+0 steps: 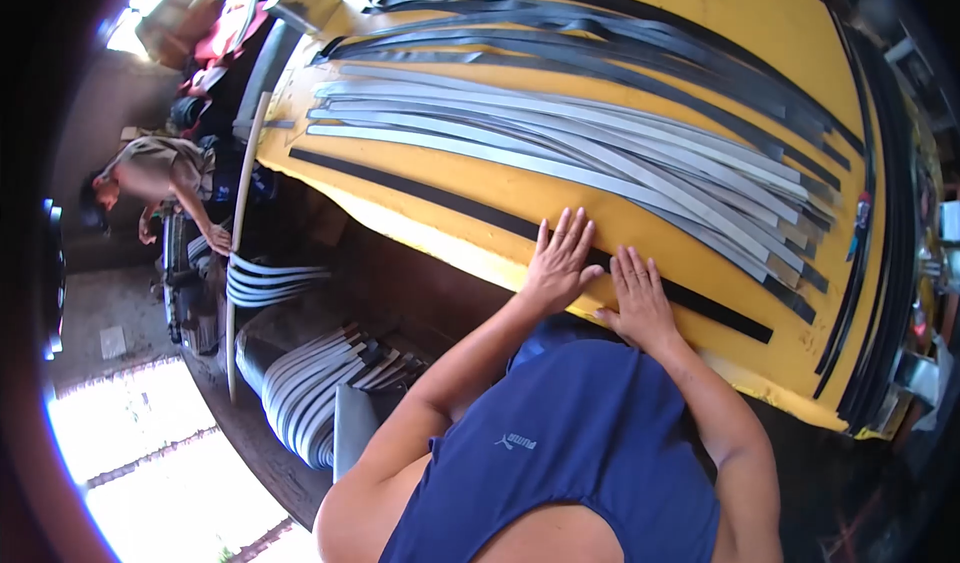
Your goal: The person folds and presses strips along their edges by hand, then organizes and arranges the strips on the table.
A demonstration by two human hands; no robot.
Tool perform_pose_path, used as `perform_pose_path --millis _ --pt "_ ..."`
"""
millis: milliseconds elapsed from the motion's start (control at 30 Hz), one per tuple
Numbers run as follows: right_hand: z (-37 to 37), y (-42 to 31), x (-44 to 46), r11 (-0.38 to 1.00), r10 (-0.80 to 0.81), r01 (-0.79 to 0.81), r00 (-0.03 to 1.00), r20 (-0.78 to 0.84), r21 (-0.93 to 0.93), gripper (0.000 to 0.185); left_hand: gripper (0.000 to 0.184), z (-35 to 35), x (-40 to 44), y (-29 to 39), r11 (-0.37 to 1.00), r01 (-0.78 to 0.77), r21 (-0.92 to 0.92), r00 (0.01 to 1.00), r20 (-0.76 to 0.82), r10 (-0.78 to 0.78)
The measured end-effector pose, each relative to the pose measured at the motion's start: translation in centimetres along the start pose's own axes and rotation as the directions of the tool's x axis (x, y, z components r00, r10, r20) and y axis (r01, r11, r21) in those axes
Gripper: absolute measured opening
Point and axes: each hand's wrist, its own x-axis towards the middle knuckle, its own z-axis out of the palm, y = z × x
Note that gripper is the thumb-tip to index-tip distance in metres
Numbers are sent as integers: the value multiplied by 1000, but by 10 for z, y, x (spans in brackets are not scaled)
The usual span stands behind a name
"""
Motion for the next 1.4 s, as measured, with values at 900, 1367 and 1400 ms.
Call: perform_pose_path --millis 900,1367,1400 --pt "2 46 -106 910 414 -410 897 -155 56 86 87 7 -8 48 996 81 27 996 22 -82" --pt "62 69 -67 352 903 -925 295 -313 143 86 88 -104 -1 -282 878 433 204 901 -95 -423" --pt "60 69 -64 326 912 -933 269 -310 149 86 87 -107 -2 -309 853 467 232 884 -135 -447"
